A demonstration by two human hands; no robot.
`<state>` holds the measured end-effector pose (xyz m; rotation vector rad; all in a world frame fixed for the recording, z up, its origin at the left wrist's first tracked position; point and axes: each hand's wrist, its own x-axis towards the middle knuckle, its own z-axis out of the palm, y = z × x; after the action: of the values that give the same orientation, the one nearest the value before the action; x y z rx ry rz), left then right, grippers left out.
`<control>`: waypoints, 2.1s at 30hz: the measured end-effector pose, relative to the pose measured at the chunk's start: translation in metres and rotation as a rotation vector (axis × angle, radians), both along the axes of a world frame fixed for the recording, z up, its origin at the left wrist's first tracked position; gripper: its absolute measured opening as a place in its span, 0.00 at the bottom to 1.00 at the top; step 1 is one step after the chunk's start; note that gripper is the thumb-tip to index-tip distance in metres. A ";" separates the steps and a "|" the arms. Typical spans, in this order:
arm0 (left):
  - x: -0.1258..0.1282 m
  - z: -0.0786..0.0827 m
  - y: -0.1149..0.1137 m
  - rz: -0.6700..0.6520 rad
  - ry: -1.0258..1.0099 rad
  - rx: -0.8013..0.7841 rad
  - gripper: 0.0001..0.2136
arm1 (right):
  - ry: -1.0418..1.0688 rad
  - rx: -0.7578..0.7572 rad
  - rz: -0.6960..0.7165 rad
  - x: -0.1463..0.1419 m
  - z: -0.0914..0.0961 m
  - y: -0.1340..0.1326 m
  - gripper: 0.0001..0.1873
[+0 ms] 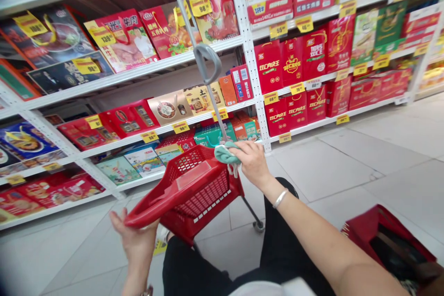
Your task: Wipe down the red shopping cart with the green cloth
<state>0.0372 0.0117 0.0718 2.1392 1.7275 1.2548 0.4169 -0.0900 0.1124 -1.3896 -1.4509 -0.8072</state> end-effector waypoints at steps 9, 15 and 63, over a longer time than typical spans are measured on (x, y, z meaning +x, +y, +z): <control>0.028 0.036 -0.023 -0.150 0.176 0.455 0.14 | -0.075 0.066 0.297 -0.087 0.026 0.000 0.16; 0.040 0.031 -0.005 -0.187 0.058 0.509 0.09 | -0.321 0.058 0.377 -0.134 0.031 0.014 0.09; -0.059 0.039 0.052 -0.249 -0.467 0.034 0.20 | -0.077 -0.214 0.338 -0.086 0.026 -0.011 0.21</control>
<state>-0.0220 0.0637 0.1110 1.8095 1.2205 1.5564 0.3311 -0.1009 0.1385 -1.2291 -1.8147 -0.5048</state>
